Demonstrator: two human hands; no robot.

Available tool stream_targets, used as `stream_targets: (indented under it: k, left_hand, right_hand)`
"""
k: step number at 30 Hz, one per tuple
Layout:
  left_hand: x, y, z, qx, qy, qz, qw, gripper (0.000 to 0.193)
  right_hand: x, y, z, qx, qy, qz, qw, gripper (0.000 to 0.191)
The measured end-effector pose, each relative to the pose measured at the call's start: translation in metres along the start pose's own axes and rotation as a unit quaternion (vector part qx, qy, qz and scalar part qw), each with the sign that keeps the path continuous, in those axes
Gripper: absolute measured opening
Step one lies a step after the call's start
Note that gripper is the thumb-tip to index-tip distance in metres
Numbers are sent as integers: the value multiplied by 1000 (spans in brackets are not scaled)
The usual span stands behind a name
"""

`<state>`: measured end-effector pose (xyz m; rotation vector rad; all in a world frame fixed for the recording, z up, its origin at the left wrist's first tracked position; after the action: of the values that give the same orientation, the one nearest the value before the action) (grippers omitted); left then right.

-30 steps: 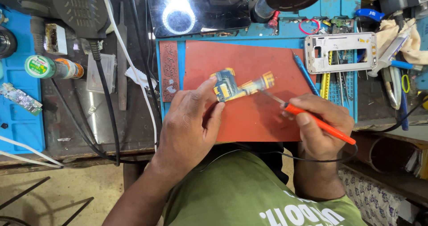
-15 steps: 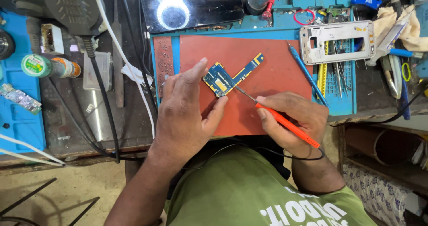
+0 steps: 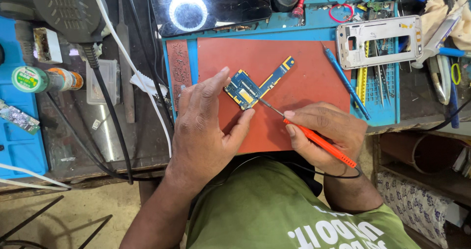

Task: The person applies flux to a small circuit board using a brush, then uses a soldering iron to reflow solder on several contact points. The person holds the board steady with one hand while applying heat with the other.

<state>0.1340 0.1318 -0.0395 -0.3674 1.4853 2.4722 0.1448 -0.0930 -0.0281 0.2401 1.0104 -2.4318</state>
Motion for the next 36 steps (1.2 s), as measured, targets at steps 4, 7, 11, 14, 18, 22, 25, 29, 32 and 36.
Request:
stream_targets:
  k: [4,7,11,14,18,22,25,29,32,36]
  left_hand:
    - [-1,0,0,4,-2,5,1000,74]
    - [-2,-1,1,5,-3,4,1000,73]
    - [-4,-1,2,6,-2,5,1000,73]
    - [-5,-2,3,5,-5,8,1000,73]
    - [-6,-2,3,6,-7,10,1000,73]
    - [-6,-3,3,8,-8,12,1000,72]
    - [-7,-4,3,9,-10,12,1000,73]
    - [-8,-4,3,7,-11,14,1000,73]
    - [-8,-4,3,6,-10,15,1000,73]
    - [-8,-4,3,7,-12,15,1000,73]
  right_hand:
    - [-3,-2,-3,-2,12,-3,1000,24]
    - [-5,-2,-3,11,4,-3,1000,23]
    - [-6,-3,-2,17,-6,-14,1000,23]
    - [-9,-1,-3,12,-3,-1,1000,23]
    - [-8,0,-6,11,12,-12,1000,22]
    - [-7,2,-8,6,18,-23,1000,22]
    - [-8,3,-8,0,19,-17,1000,22]
    - [-7,3,-9,11,28,-25,999,22]
    - [-9,5,-10,0,20,-12,1000,22]
    - [-8,4,-10,11,25,-18,999,22]
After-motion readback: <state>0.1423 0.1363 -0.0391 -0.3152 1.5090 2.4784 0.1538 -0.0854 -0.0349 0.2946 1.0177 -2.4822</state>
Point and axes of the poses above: each hand's wrist, its own x-axis away from the middle knuckle, its own z-axis out of the back of the hand, y = z × x, the point moved 2 cm from there along -x, towards the middle knuckle, and after that the axes turned 13 degrees about x, right-handed, at the moved point
